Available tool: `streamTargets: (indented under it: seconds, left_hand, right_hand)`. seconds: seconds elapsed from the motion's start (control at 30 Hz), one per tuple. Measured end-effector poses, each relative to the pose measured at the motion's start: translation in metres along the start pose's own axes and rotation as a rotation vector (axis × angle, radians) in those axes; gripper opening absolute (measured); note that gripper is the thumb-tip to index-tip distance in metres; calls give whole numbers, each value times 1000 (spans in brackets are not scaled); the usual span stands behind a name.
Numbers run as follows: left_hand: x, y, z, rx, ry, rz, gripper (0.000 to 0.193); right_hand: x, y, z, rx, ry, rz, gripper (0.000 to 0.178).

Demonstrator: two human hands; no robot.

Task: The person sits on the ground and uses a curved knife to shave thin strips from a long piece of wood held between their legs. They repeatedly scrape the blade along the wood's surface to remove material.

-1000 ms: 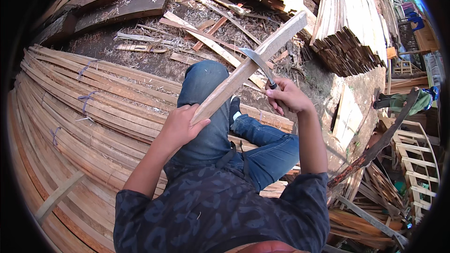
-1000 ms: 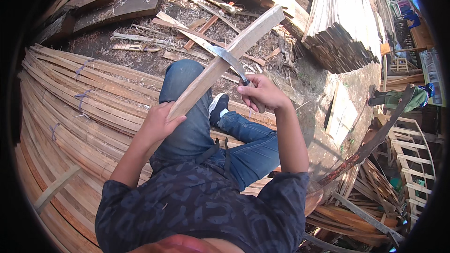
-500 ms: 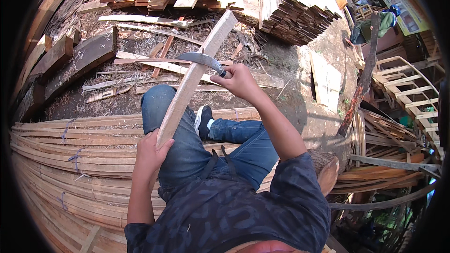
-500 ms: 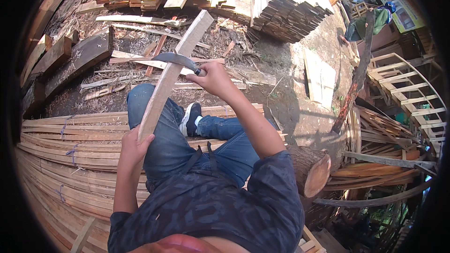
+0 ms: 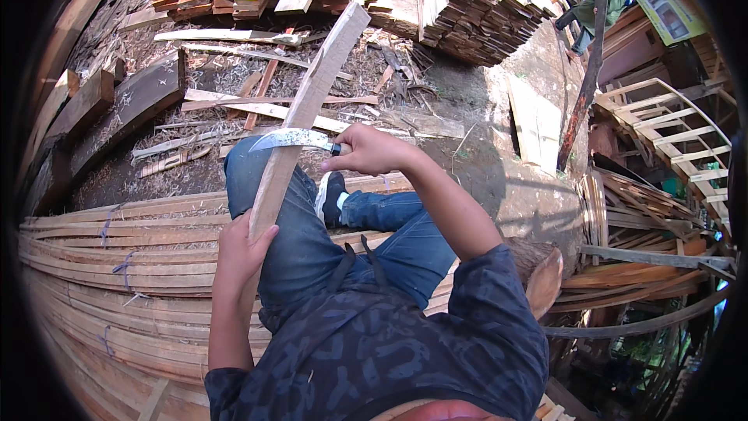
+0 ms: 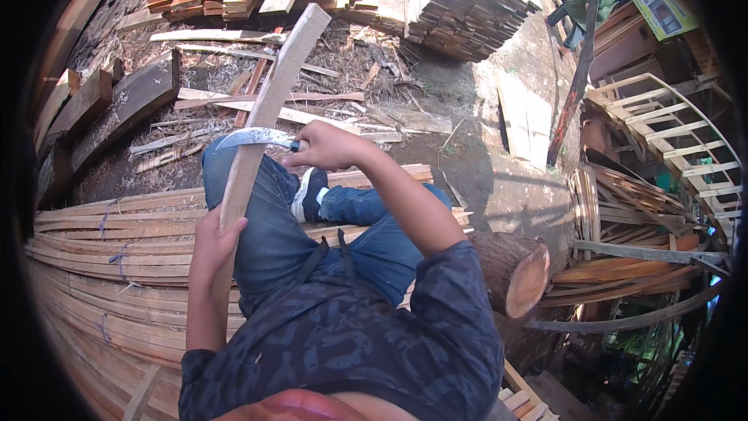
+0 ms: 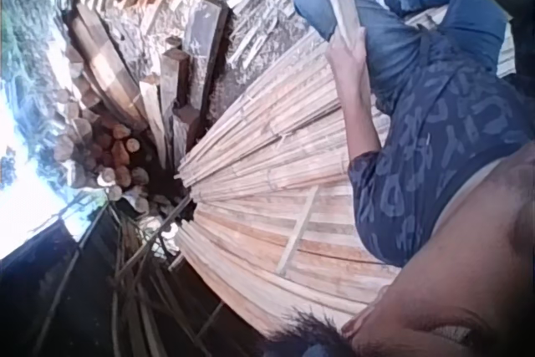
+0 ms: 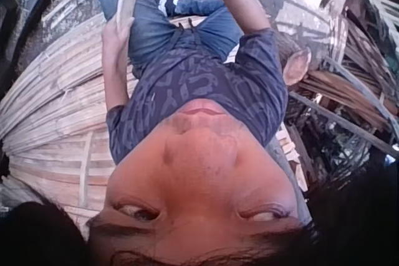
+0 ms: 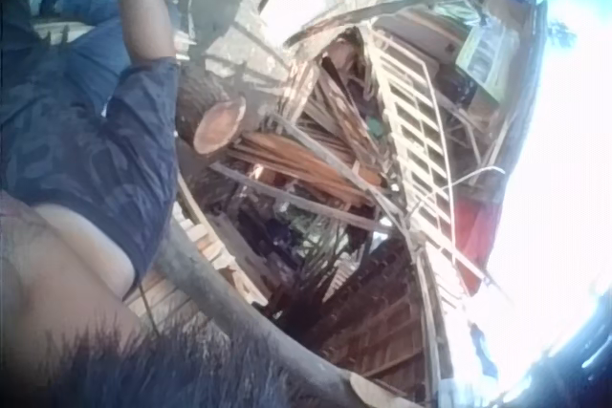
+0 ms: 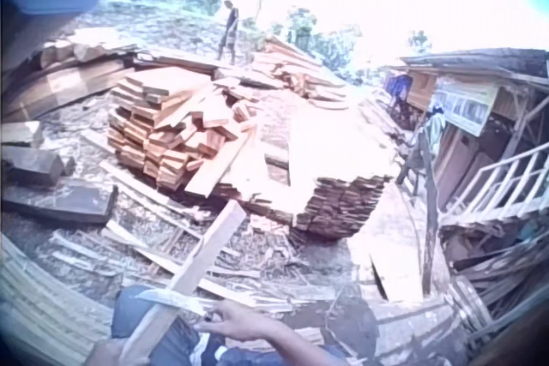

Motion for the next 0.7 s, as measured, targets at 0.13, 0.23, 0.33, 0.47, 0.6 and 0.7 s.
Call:
streamTargets:
  seconds: [0.13, 0.23, 0.33, 0.47, 0.6, 0.7]
  left_hand:
    - [2, -1, 4, 7, 56, 10, 42]
    - [2, -3, 5, -1, 81, 27, 49]
    - [2, -4, 5, -26, 121, 27, 49]
    - [4, -5, 4, 0, 95, 31, 49]
    - [4, -4, 3, -10, 78, 12, 47]
    - [5, -3, 2, -29, 103, 23, 46]
  right_hand:
    - [29, 5, 0, 19, -83, -153, 34]
    - [23, 1, -7, -32, -55, -192, 34]
    - [21, 0, -11, -49, -76, -195, 37]
    - [11, -10, 5, -53, 51, -40, 37]
    - [7, -12, 4, -114, 39, 11, 35]
    - [11, -11, 6, -128, 70, 75, 35]
Point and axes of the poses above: each hand's wrist, its own y-axis towards the middle knuckle, its own x-axis out of the back of the hand, z = x × y, the point moved 3 cm from there along y, towards the middle knuckle, and after that the axes turned 15 degrees about -x, right-handed, at the moved point
